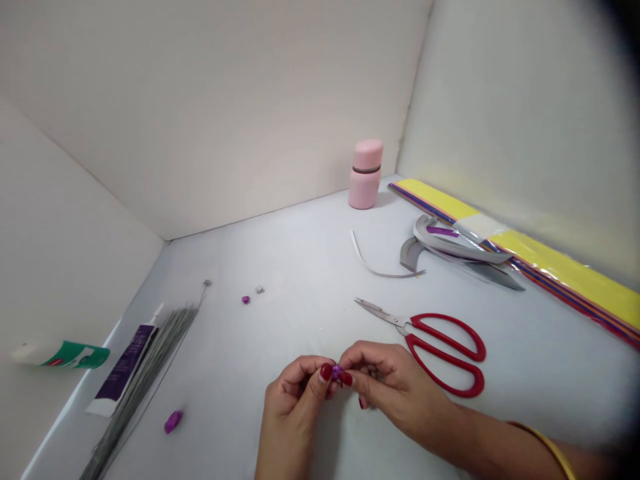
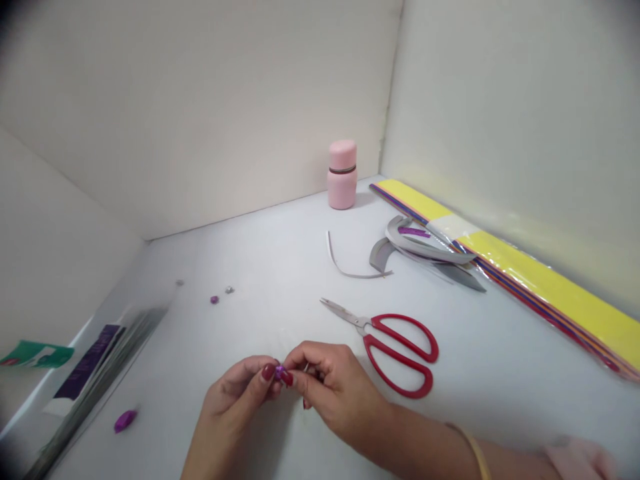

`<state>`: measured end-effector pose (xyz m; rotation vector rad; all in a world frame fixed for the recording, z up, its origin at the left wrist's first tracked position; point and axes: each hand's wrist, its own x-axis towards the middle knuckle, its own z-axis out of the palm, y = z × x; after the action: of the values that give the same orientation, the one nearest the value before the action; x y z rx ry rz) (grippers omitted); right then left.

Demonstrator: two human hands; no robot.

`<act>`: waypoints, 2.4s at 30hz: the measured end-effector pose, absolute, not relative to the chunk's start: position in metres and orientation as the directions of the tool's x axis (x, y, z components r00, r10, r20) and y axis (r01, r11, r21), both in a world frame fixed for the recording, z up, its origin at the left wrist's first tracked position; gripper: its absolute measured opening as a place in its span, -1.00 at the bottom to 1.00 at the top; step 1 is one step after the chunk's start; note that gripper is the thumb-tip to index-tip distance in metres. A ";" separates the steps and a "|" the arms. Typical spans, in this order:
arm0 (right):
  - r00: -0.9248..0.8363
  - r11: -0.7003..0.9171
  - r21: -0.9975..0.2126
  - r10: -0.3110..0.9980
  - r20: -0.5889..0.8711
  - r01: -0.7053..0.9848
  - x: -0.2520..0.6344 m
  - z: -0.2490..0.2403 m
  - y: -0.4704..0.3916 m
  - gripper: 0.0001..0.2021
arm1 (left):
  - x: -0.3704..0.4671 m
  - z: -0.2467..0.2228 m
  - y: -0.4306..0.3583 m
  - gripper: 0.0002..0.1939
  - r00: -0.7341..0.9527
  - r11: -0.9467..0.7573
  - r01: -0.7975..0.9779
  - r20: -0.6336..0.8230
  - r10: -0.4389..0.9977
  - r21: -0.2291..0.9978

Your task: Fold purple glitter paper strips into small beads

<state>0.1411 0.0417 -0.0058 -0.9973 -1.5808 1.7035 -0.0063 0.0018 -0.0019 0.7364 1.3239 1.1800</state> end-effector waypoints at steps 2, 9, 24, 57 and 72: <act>-0.544 0.070 -0.991 0.839 -0.004 0.115 0.143 -0.004 0.042 -0.86 | -0.007 -0.005 0.003 -0.86 -0.120 0.366 -0.383 -0.439 0.891 0.848; -0.628 0.620 -0.761 0.674 0.390 0.193 0.153 -0.010 0.042 -0.78 | -0.008 -0.001 0.005 -0.83 0.019 0.441 -0.628 -0.555 0.832 0.641; -0.556 -0.073 -0.997 0.829 -0.063 0.004 0.142 0.000 0.036 -0.76 | -0.003 0.002 -0.001 -0.88 -0.249 -0.051 -0.172 0.007 0.969 0.984; -0.476 -0.172 -0.985 0.865 -0.157 0.012 0.141 -0.005 0.038 -0.79 | -0.007 -0.005 0.003 -0.85 -0.287 0.348 -0.285 -0.426 0.858 0.893; -0.449 -0.009 -0.998 0.893 -0.039 0.068 0.142 -0.005 0.037 -0.81 | -0.001 -0.004 0.004 -0.81 -0.176 0.345 -0.551 -0.510 0.842 0.760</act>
<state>0.1415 0.0369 -0.0053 -1.0178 -1.5852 1.5349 -0.0007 0.0038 -0.0038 0.3153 1.2130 1.2735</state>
